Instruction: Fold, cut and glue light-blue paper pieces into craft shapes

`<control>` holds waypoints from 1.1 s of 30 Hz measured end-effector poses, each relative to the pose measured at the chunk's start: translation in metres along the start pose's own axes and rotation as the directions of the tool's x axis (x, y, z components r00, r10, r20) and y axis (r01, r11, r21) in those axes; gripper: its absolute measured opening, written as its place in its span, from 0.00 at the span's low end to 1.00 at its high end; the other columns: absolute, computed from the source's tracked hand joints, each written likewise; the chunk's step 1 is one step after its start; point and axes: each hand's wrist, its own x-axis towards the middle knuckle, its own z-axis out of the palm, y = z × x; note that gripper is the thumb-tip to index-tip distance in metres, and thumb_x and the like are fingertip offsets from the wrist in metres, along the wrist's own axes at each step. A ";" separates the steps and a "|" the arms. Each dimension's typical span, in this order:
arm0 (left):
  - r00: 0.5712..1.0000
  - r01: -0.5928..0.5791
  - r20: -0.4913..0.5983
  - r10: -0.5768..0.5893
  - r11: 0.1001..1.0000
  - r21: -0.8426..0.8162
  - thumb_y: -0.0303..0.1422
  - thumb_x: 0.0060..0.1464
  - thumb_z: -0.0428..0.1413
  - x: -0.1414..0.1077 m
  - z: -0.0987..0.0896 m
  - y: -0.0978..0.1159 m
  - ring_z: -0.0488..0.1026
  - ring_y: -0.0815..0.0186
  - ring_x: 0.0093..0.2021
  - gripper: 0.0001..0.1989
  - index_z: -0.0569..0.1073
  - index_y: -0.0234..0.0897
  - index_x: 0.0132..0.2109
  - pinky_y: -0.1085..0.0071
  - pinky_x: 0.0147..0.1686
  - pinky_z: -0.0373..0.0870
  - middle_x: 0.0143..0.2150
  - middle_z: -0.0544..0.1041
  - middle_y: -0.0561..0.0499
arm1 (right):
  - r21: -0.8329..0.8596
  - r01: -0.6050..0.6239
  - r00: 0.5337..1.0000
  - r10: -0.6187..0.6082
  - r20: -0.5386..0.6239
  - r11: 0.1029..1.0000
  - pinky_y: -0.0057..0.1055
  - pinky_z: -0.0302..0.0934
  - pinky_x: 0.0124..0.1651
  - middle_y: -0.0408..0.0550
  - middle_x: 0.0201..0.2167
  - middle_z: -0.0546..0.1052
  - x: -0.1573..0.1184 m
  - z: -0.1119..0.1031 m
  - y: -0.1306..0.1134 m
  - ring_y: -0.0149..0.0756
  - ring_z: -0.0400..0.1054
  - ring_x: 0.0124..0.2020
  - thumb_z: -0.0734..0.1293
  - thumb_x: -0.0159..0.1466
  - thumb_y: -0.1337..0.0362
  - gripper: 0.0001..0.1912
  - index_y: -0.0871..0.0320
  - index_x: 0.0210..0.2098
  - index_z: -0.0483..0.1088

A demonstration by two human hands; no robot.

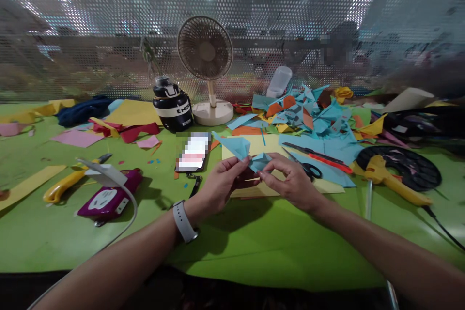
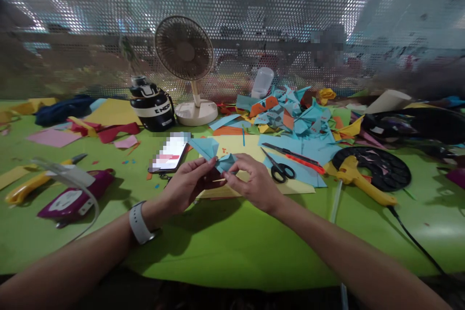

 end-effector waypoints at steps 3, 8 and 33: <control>1.000 -0.006 0.003 0.005 1.000 0.027 0.38 0.46 0.65 -0.001 0.001 0.001 0.76 0.68 0.29 0.12 0.75 0.33 0.31 0.70 0.37 0.73 0.28 0.79 0.50 | 0.027 -0.055 0.998 0.054 0.024 0.998 0.30 0.58 0.35 0.44 0.26 0.70 0.000 0.000 -0.001 0.33 0.64 0.29 0.65 0.62 0.61 0.10 0.57 0.26 0.68; 0.998 -0.024 0.057 0.022 0.999 0.033 0.38 0.48 0.64 -0.001 0.001 0.000 0.77 0.66 0.31 0.12 0.76 0.33 0.33 0.68 0.38 0.73 0.30 0.81 0.49 | 0.081 -0.120 0.992 0.117 0.040 0.989 0.29 0.56 0.30 0.43 0.24 0.69 0.000 0.000 -0.001 0.31 0.62 0.26 0.65 0.60 0.60 0.11 0.58 0.24 0.67; 0.980 -0.096 0.184 0.079 0.992 0.085 0.31 0.49 0.64 0.002 -0.005 -0.006 0.77 0.66 0.37 0.09 0.78 0.32 0.39 0.67 0.45 0.71 0.38 0.81 0.47 | 0.137 -0.223 0.973 0.211 0.099 0.965 0.26 0.58 0.24 0.41 0.19 0.68 0.000 -0.001 0.006 0.28 0.63 0.20 0.65 0.59 0.57 0.13 0.59 0.25 0.68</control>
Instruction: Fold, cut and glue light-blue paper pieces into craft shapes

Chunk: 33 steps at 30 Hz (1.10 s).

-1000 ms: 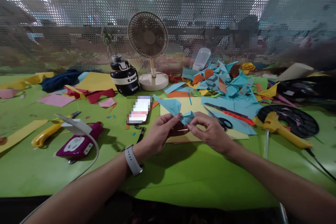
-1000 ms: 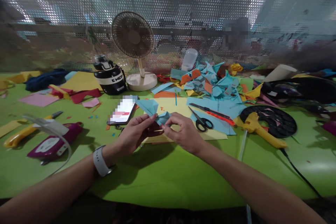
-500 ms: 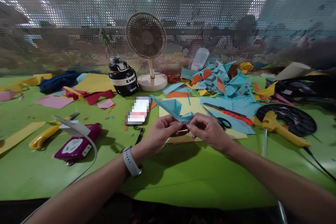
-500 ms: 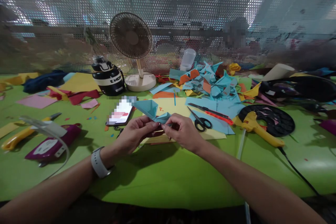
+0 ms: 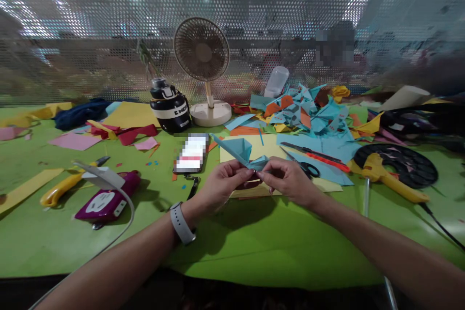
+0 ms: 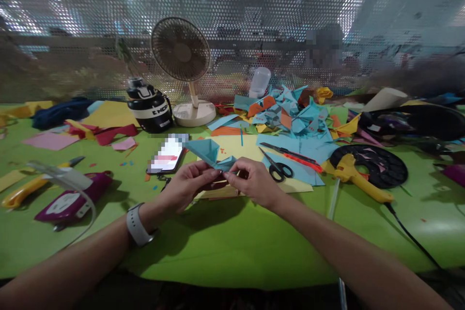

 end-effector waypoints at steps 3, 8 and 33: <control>1.000 0.000 0.007 0.000 1.000 -0.006 0.30 0.50 0.63 0.000 0.000 0.000 0.77 0.68 0.36 0.09 0.78 0.32 0.39 0.69 0.44 0.72 0.38 0.81 0.47 | 0.010 -0.013 1.000 0.013 0.002 1.000 0.26 0.58 0.23 0.41 0.18 0.68 0.000 0.000 -0.001 0.28 0.62 0.20 0.65 0.59 0.57 0.13 0.59 0.25 0.68; 1.000 -0.004 0.005 0.004 1.000 -0.016 0.31 0.49 0.64 0.000 0.002 0.000 0.77 0.69 0.35 0.09 0.78 0.32 0.38 0.71 0.43 0.72 0.36 0.81 0.48 | 0.048 -0.037 0.999 0.037 0.008 0.998 0.26 0.58 0.22 0.40 0.19 0.67 0.001 0.001 0.001 0.28 0.62 0.19 0.66 0.59 0.56 0.13 0.59 0.25 0.67; 0.987 -0.079 -0.139 0.080 0.997 0.012 0.33 0.43 0.67 0.003 0.005 -0.003 0.75 0.71 0.29 0.09 0.79 0.32 0.33 0.76 0.35 0.71 0.30 0.81 0.50 | -0.119 0.082 0.996 -0.085 -0.019 0.990 0.25 0.60 0.28 0.45 0.27 0.72 0.006 0.002 -0.005 0.31 0.66 0.29 0.64 0.60 0.61 0.09 0.59 0.25 0.70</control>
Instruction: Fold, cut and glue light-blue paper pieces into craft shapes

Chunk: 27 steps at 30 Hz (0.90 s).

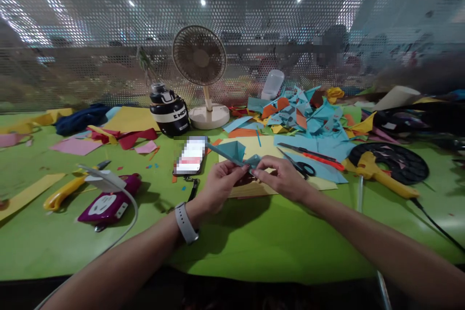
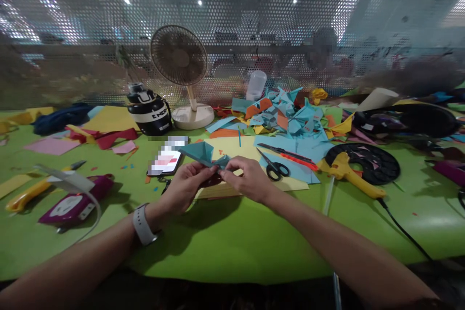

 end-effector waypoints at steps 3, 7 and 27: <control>0.999 -0.022 -0.042 0.022 1.000 0.008 0.34 0.43 0.67 0.002 -0.004 0.002 0.75 0.70 0.30 0.11 0.79 0.33 0.34 0.74 0.37 0.72 0.31 0.81 0.50 | 0.100 0.024 0.999 -0.019 -0.049 0.995 0.26 0.63 0.30 0.46 0.32 0.73 -0.001 -0.002 0.000 0.32 0.68 0.31 0.65 0.59 0.61 0.08 0.58 0.33 0.72; 0.991 -0.056 -0.123 0.057 0.998 0.008 0.34 0.44 0.66 0.004 -0.005 0.003 0.76 0.70 0.31 0.11 0.79 0.34 0.36 0.73 0.39 0.72 0.33 0.81 0.51 | 0.284 -0.028 0.975 0.089 -0.202 0.958 0.28 0.65 0.31 0.43 0.28 0.73 0.000 -0.005 0.004 0.31 0.69 0.28 0.67 0.59 0.57 0.11 0.58 0.36 0.68; 0.995 -0.039 -0.097 0.037 0.999 -0.016 0.29 0.45 0.65 -0.007 0.007 0.011 0.77 0.61 0.44 0.22 0.75 0.37 0.49 0.68 0.47 0.71 0.39 0.82 0.49 | 0.658 -0.309 0.950 0.196 0.242 0.686 0.23 0.62 0.24 0.49 0.25 0.79 -0.001 0.012 0.007 0.31 0.73 0.28 0.71 0.52 0.46 0.23 0.63 0.27 0.75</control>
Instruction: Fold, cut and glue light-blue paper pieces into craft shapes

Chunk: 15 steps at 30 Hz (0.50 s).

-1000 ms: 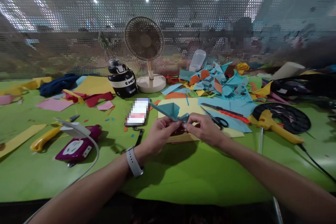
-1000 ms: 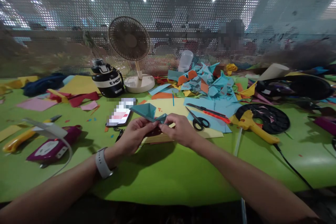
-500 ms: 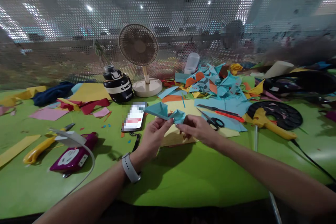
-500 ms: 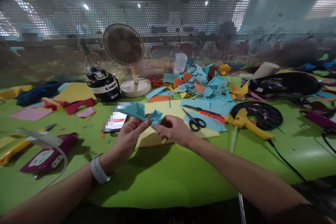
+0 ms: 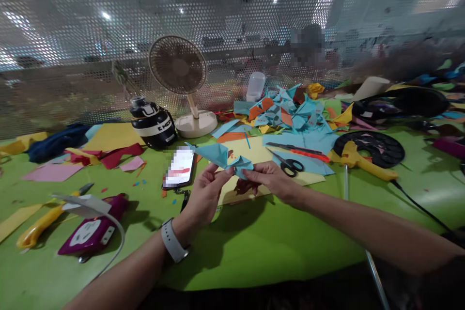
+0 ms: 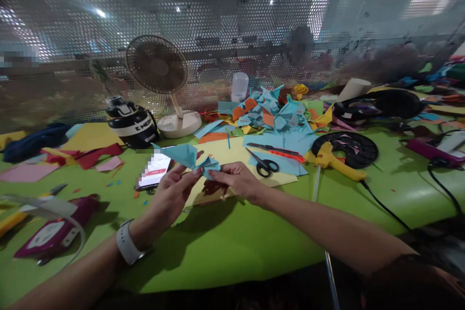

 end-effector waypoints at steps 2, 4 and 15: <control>1.000 0.007 0.008 -0.007 1.000 -0.001 0.29 0.45 0.65 0.000 0.000 0.001 0.78 0.61 0.43 0.22 0.74 0.36 0.50 0.68 0.47 0.71 0.39 0.82 0.48 | -0.013 0.011 1.000 -0.011 -0.005 1.000 0.24 0.62 0.25 0.50 0.26 0.79 -0.001 0.001 -0.001 0.31 0.73 0.28 0.69 0.55 0.45 0.23 0.63 0.28 0.76; 1.000 0.023 0.014 -0.023 1.000 0.000 0.29 0.46 0.65 0.000 -0.001 0.001 0.78 0.61 0.42 0.21 0.74 0.36 0.50 0.67 0.46 0.72 0.39 0.82 0.48 | -0.035 0.016 1.000 -0.016 -0.006 0.999 0.24 0.61 0.25 0.50 0.26 0.79 -0.002 0.001 -0.003 0.30 0.72 0.27 0.66 0.57 0.45 0.24 0.63 0.28 0.75; 0.999 0.033 0.035 -0.035 0.997 0.076 0.32 0.50 0.63 0.003 -0.007 -0.006 0.78 0.63 0.39 0.18 0.73 0.33 0.48 0.70 0.44 0.71 0.36 0.82 0.47 | -0.218 0.086 0.989 -0.110 -0.098 0.972 0.25 0.59 0.25 0.38 0.16 0.70 0.000 -0.010 -0.006 0.25 0.63 0.18 0.71 0.53 0.50 0.20 0.59 0.22 0.65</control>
